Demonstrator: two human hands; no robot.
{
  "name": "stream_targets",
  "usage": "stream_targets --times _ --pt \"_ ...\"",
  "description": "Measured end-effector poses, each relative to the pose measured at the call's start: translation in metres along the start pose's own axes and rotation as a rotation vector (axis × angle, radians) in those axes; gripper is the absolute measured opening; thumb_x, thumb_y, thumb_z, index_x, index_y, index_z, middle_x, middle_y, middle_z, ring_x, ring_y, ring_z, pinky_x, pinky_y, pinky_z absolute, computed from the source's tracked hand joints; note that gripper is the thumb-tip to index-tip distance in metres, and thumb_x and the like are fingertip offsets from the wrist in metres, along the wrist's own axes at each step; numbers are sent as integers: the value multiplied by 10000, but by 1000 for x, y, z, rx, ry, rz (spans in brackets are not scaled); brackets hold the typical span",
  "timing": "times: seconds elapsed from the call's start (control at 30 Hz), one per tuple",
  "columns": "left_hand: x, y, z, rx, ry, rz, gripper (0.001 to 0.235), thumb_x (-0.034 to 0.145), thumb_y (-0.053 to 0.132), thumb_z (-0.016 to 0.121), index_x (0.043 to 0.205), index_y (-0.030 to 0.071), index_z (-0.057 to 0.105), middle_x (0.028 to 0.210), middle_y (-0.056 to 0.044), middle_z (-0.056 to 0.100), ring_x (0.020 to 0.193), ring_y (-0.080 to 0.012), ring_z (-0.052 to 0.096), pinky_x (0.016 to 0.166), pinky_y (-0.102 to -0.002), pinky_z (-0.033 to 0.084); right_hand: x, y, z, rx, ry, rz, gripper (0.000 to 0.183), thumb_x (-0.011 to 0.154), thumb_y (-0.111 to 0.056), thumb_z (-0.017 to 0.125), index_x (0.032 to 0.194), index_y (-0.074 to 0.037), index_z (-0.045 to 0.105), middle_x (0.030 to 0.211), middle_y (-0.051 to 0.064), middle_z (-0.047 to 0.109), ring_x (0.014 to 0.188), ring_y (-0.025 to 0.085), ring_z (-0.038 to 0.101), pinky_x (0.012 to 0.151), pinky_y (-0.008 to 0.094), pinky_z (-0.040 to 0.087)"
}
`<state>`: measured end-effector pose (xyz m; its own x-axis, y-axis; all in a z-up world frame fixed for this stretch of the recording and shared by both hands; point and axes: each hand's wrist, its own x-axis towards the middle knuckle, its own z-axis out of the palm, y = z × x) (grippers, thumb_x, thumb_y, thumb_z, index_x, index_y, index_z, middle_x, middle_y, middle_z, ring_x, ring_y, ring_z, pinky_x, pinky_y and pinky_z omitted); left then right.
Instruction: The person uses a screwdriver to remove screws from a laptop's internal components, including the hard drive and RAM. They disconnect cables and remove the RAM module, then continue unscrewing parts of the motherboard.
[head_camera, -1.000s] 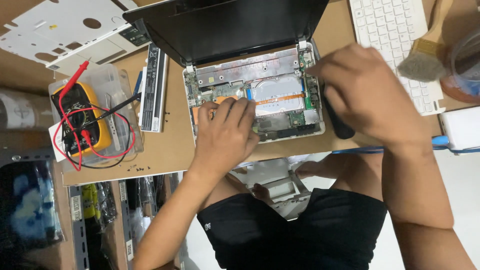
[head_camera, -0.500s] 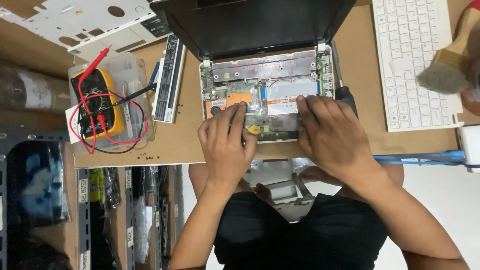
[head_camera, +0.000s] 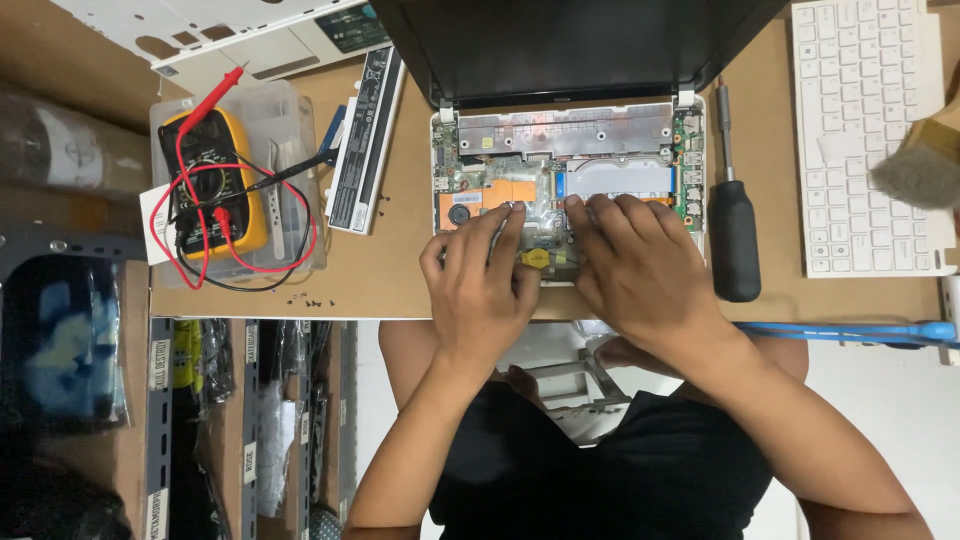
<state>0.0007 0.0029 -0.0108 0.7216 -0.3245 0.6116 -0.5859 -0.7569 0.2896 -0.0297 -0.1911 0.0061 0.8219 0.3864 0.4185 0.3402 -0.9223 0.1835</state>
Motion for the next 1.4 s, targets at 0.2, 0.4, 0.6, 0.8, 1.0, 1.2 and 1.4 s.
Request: stream_targets --times 0.2,0.4,0.6,0.8,1.0,1.2,1.4 --pt "-3 -1 7 -16 21 3 489 738 48 647 1216 68 749 1170 -96 697 1125 -257 640 1001 -513 393 3 -4 7 -41 93 -10 462 886 -291 530 1279 -141 722 1141 59 624 1057 238 615 924 369 478" --pt "-5 -3 4 -9 63 -15 484 731 45 636 1199 83 755 1169 -81 692 1113 -259 646 981 -507 398 2 -10 6 -143 76 -8 491 881 -299 539 1333 -201 704 1146 49 607 1056 233 591 936 391 472" --pt "-4 -11 -14 -107 186 -209 402 787 26 603 1151 82 767 1134 -82 710 1088 -273 640 990 -487 378 8 4 10 -58 15 90 525 911 -335 549 1420 -265 660 1191 20 610 1100 236 620 953 406 472" --pt "-11 -38 -25 -23 281 -320 357 813 48 591 1117 97 773 1112 -57 717 1050 -266 658 965 -433 400 14 6 25 -110 -13 98 485 932 -365 549 1406 -323 642 1221 -9 624 1147 218 625 992 408 456" --pt "-14 -34 -28 -26 237 -335 339 831 59 599 1119 80 777 1099 -80 717 1044 -278 651 963 -434 398 11 10 26 -70 -41 106 489 927 -356 565 1408 -319 639 1240 -16 624 1159 216 619 980 410 460" --pt "-23 -33 -38 61 120 -220 361 860 117 635 1201 102 754 1162 -92 706 1104 -287 635 973 -451 399 -14 2 8 226 57 185 508 902 -190 636 1409 -178 665 1305 74 619 1215 306 607 987 447 483" --pt "-20 -44 -40 170 -110 11 460 896 207 600 1349 160 669 1338 -26 672 1220 -259 592 971 -470 375 -63 -19 -2 453 345 208 268 980 -149 615 1194 -52 743 1173 146 660 1084 330 635 971 463 510"
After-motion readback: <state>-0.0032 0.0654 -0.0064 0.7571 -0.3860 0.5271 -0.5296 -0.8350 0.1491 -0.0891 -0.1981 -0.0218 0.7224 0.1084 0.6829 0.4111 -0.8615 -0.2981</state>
